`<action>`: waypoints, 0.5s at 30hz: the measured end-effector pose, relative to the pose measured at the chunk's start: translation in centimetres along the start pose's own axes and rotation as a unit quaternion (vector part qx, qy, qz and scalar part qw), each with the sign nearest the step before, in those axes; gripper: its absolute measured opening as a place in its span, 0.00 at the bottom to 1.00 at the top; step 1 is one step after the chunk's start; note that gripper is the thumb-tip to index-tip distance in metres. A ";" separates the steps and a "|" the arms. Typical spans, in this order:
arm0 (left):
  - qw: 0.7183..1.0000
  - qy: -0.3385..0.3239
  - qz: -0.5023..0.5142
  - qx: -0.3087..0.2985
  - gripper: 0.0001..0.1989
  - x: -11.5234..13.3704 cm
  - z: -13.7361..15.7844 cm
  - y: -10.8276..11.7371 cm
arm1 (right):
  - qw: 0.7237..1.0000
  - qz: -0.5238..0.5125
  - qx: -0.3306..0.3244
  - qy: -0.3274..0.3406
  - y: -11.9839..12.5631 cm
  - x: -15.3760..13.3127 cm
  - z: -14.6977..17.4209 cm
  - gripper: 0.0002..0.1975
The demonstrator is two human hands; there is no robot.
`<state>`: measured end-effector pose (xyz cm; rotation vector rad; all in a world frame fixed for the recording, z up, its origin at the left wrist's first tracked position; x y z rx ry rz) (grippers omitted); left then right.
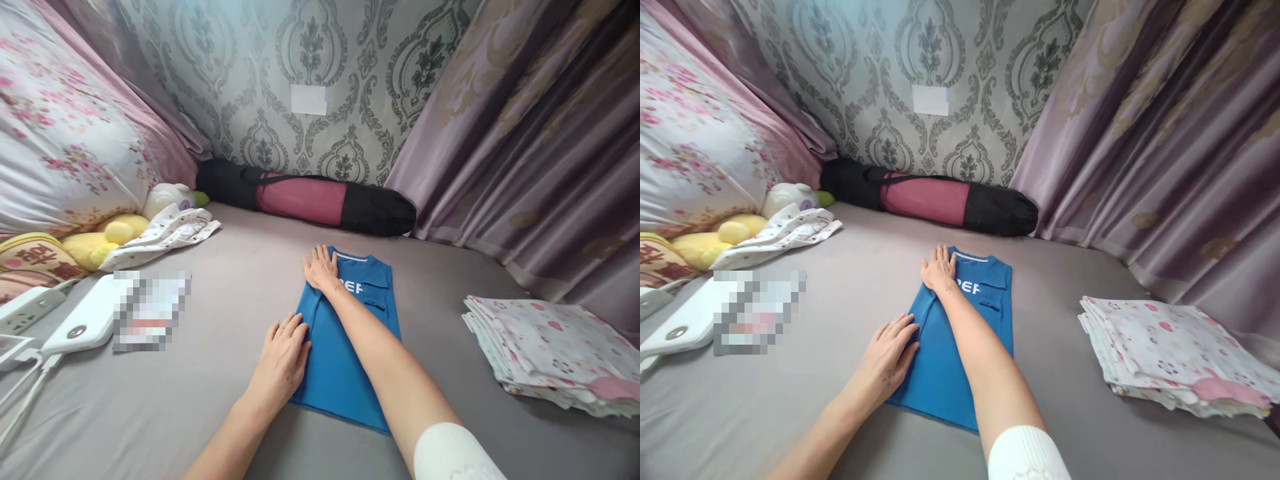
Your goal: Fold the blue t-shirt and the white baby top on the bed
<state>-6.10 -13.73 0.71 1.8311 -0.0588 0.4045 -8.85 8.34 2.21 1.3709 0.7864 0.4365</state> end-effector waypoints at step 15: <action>1.000 -0.013 0.004 0.028 0.14 -0.3 0.1 -0.5 | 0.997 -0.051 -0.052 -0.001 -0.3 0.8 0.2 0.31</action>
Point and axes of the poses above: each hand's wrist, its own z-axis away from the middle knuckle, its own y-axis out of the back of the hand, x = y × z, the point moved 2 cm from there along -z, towards the middle knuckle, and after that the axes turned 6 degrees about -x, right-handed, at the moved point
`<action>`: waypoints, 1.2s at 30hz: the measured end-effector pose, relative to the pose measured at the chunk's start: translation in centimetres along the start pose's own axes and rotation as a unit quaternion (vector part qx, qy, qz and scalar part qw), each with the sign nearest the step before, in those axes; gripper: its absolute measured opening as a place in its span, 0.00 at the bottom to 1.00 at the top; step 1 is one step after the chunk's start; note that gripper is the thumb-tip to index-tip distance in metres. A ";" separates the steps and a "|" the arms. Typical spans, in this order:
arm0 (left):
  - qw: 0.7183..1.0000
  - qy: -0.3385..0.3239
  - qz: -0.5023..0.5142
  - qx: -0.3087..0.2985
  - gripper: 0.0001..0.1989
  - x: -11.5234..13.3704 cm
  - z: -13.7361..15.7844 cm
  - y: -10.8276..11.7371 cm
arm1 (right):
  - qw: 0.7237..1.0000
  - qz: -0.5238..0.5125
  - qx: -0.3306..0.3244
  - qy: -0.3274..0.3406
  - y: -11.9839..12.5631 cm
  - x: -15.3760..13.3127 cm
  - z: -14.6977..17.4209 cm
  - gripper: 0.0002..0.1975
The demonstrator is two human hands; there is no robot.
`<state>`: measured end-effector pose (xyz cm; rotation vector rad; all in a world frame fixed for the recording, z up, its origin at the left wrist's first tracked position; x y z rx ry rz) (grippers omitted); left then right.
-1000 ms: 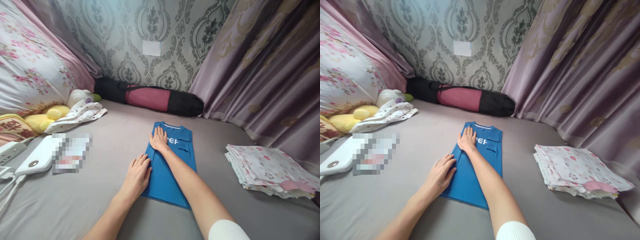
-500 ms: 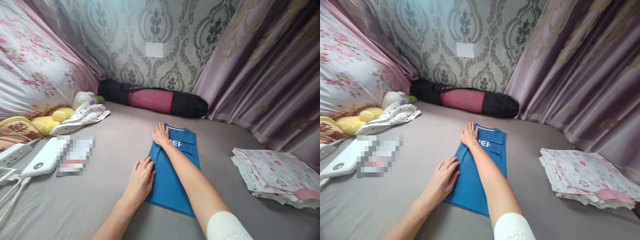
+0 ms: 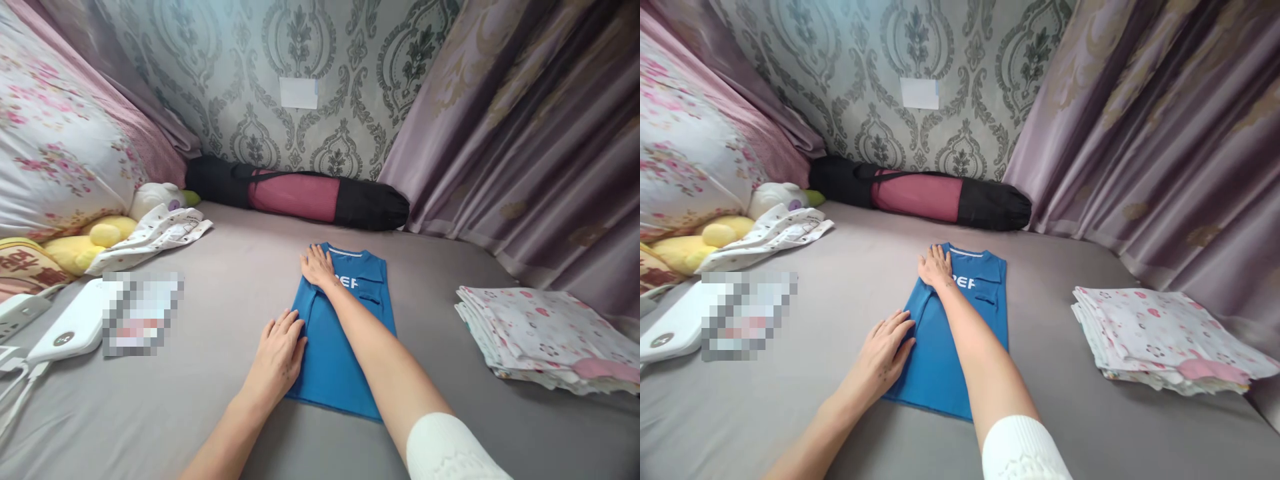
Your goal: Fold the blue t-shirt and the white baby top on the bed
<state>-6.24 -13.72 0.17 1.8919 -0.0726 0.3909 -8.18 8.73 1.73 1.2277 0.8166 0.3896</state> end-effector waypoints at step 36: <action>0.997 -0.048 0.048 -0.021 0.16 0.4 -0.1 0.1 | 0.987 0.036 0.057 -0.146 4.5 11.8 9.3 0.31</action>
Point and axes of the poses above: each hand's wrist, its own z-axis away from the middle knuckle, its own y-axis out of the back of the hand, x = y × z, the point moved 2 cm from there along -z, towards the middle knuckle, and after that the axes turned 6 degrees about -x, right-handed, at the moved point
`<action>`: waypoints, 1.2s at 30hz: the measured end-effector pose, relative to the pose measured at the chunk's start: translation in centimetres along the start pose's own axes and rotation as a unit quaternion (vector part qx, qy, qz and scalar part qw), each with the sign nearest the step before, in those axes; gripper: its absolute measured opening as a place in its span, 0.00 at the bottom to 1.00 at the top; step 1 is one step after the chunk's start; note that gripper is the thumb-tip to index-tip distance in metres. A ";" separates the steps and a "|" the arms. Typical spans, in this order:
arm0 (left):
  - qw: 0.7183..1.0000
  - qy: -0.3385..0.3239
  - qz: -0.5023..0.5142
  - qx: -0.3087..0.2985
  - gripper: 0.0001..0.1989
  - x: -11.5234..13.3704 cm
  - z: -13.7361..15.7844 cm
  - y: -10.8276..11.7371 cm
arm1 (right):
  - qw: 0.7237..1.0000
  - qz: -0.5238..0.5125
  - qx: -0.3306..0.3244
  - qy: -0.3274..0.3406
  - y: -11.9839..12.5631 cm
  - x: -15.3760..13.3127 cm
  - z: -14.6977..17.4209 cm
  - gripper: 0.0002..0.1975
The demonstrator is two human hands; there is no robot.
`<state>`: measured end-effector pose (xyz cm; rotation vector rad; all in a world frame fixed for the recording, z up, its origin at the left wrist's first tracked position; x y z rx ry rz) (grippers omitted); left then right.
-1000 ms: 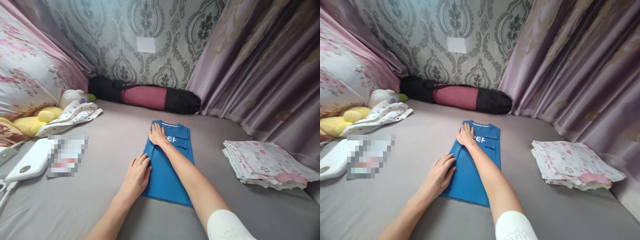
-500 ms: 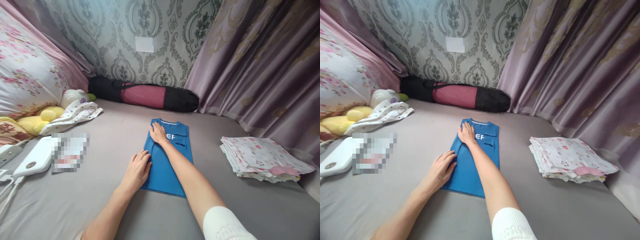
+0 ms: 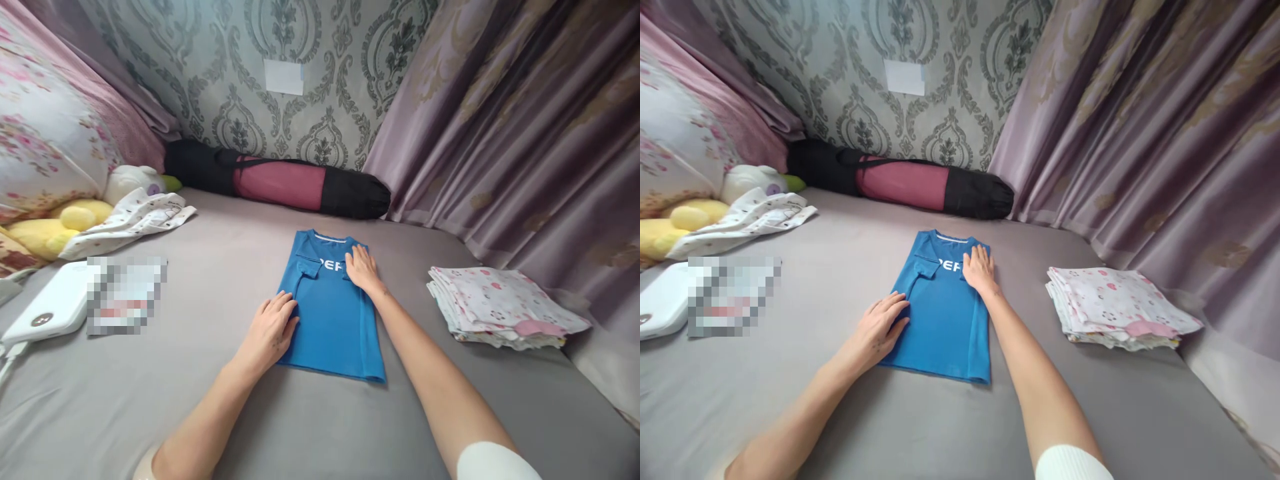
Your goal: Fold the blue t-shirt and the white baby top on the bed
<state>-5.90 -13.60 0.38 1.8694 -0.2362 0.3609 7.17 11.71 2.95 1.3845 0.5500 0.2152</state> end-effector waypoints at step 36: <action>0.955 0.260 0.145 0.009 0.22 -0.6 -0.1 2.8 | 0.991 0.032 -0.075 0.110 -1.3 4.3 14.0 0.39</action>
Point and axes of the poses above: each hand's wrist, its own z-axis away from the middle knuckle, its own y-axis out of the back of the hand, x = y × z, the point moved 2 cm from there along -z, towards the middle knuckle, and after that the axes turned 6 degrees about -x, right-handed, at the moved point
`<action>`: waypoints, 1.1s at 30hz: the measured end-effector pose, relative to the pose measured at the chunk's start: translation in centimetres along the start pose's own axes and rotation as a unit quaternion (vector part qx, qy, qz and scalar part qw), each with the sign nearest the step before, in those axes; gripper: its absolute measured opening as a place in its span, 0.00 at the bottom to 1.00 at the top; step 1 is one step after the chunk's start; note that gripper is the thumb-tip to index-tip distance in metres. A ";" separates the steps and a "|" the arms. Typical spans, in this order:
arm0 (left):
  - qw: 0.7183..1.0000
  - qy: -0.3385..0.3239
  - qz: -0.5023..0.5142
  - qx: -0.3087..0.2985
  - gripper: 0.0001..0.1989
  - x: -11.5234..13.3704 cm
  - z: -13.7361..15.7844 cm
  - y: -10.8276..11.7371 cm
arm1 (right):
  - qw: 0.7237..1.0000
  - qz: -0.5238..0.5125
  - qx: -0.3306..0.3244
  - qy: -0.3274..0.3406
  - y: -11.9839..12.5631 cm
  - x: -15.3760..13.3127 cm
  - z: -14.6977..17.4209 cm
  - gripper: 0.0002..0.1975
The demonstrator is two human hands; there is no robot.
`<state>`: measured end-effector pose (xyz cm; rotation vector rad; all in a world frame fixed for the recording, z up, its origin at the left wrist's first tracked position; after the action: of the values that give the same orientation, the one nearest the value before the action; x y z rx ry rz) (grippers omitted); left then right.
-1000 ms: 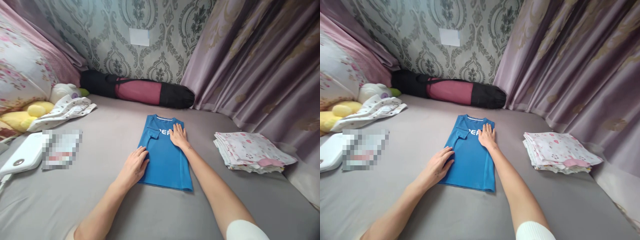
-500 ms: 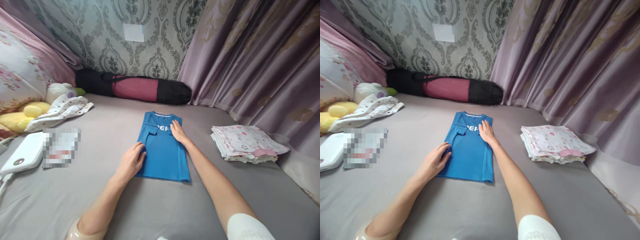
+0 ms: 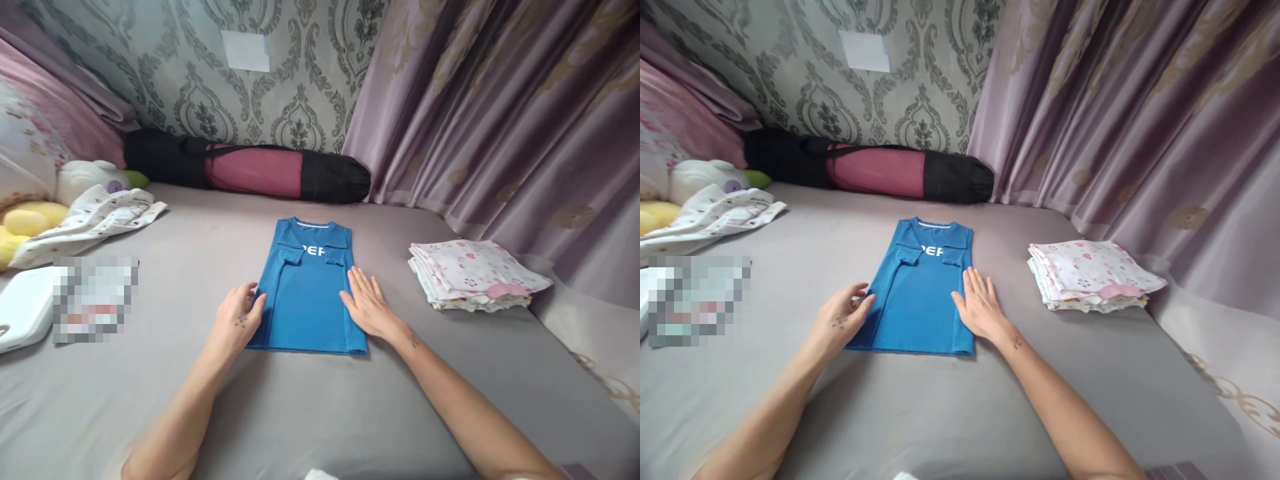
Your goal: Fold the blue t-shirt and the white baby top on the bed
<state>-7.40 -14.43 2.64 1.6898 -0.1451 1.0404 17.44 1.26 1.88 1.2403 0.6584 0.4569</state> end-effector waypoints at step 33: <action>0.899 -0.069 0.259 -0.347 0.32 2.6 2.2 3.1 | 0.992 0.041 -0.064 0.101 3.0 -6.4 8.3 0.33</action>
<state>-6.35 -16.53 6.65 1.0715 -0.9873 1.0686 18.47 -8.00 7.61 1.1102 0.7401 0.6897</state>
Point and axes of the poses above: each hand's wrist, its own z-axis away from the middle knuckle, its own y-axis out of the back of the hand, x = y × z, the point moved 2 cm from there along -z, towards the middle knuckle, and after that the axes turned 6 degrees about -x, right-handed, at the moved point
